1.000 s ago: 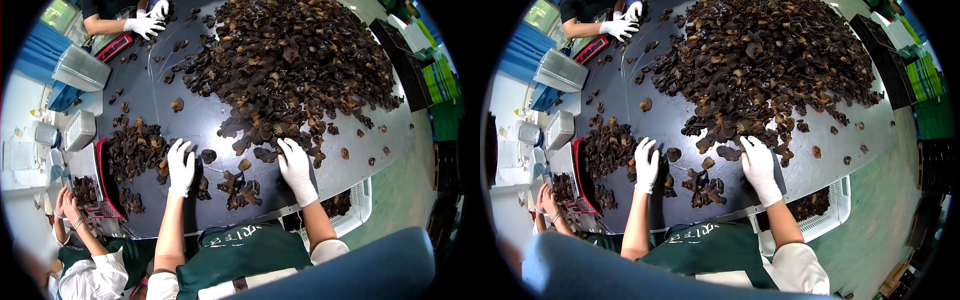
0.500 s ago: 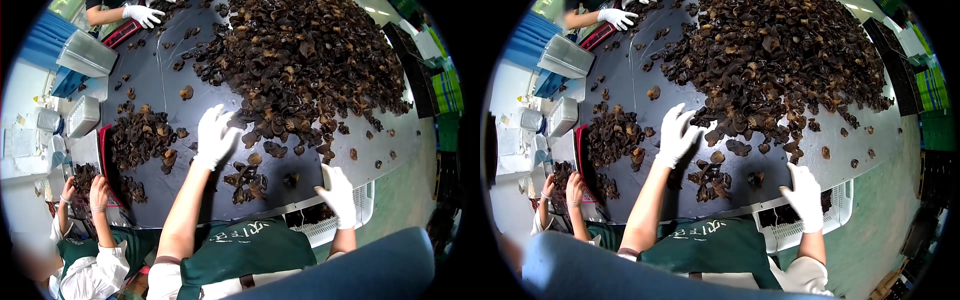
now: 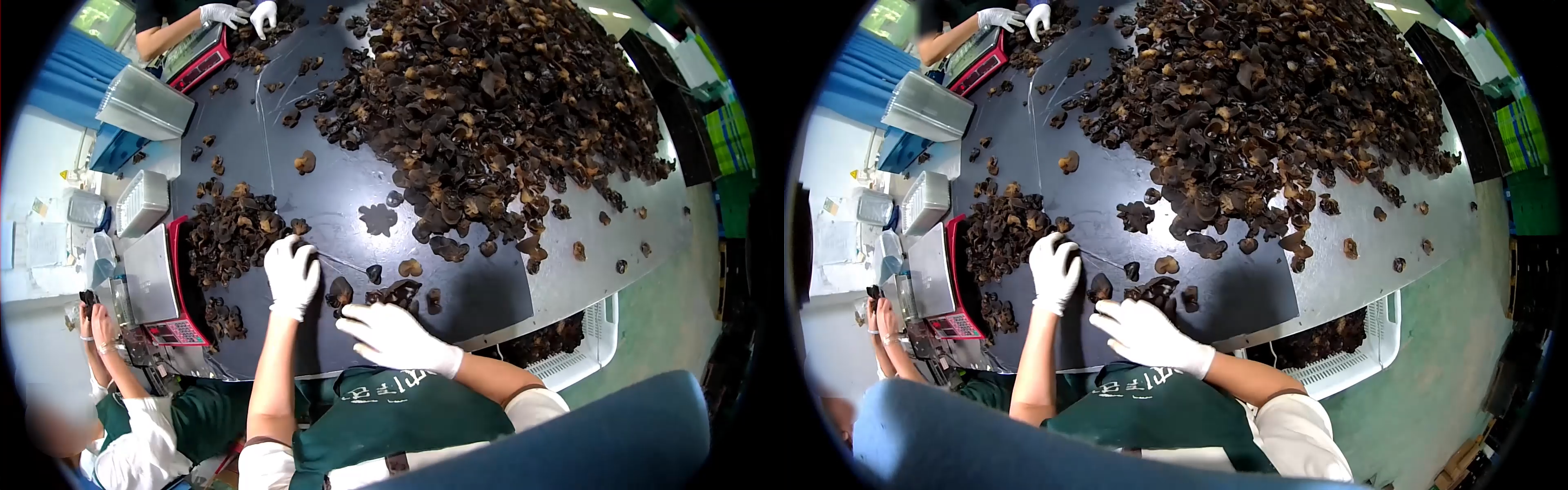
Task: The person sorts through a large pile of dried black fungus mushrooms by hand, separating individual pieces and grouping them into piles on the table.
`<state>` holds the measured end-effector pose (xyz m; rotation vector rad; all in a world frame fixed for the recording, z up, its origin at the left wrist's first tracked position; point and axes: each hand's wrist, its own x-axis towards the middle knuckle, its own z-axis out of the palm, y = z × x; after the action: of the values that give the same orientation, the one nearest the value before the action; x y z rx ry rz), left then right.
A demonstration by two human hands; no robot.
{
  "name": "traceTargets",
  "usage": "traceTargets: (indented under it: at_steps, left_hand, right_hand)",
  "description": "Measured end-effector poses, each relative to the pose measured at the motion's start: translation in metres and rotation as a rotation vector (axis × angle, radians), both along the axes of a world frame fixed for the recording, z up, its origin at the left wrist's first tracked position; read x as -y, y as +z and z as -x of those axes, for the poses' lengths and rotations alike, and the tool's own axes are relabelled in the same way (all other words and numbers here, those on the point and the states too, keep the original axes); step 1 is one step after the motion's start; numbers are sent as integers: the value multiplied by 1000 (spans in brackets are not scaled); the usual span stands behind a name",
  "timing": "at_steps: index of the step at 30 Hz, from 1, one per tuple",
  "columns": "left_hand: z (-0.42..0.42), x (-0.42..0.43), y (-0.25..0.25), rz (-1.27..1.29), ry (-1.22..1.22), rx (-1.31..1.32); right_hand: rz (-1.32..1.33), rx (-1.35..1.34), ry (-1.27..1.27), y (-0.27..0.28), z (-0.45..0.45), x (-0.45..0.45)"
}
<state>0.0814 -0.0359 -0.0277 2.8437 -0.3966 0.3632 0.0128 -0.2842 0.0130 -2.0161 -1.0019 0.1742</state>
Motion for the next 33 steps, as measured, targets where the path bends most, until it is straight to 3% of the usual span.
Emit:
traceTargets:
  at_steps: [2, 4, 6, 8, 10, 13, 14, 16, 17, 18, 20, 23, 24, 28, 31, 33]
  left_hand:
    - [9, -27, -1, -19, 115, -27]
    - [11, -32, 0, 44, 156, 16]
    - [7, -23, 3, 113, 161, 44]
    - [-1, -6, 2, 165, 133, 67]
    - [-13, 20, 3, 210, 80, 80]
    - [-37, 61, 0, 254, -49, 99]
    - [-44, 74, 1, 266, -93, 82]
    - [-55, 100, 2, 238, -154, 57]
    - [-56, 107, 1, 161, -164, 0]
    - [-56, 111, 1, 83, -175, -56]
    - [-53, 104, -24, -41, -198, -120]
    - [-45, 81, -9, -123, -118, -83]
    - [-43, 71, 3, -161, -43, -120]
    - [-29, 1, -4, -227, 163, -14]
    - [-4, -25, 11, -52, 242, 97]
    - [22, -9, 41, 39, 132, 144]
  right_hand:
    - [189, -41, -82, 17, -34, 20]
    - [445, -109, -316, 17, -67, 44]
    - [397, 288, -705, -36, -60, 56]
    - [425, 223, -608, -46, -48, 47]
    - [483, 85, -334, -23, -33, 30]
    - [205, 168, -51, -15, -1, 18]
    - [99, 219, -60, -16, 3, 17]
    - [137, 149, -84, 0, -14, 20]
    - [141, 205, -207, -1, -23, 27]
    - [175, 20, -261, 4, -39, 33]
    - [285, 222, -577, -41, -47, 47]
    - [383, 266, -542, -58, -44, 43]
    - [431, 90, -383, -39, -45, 32]
    - [130, 24, -13, -39, -19, -4]
    - [-116, -28, -78, -13, -31, 12]
    - [-227, -99, -236, -5, -42, 37]
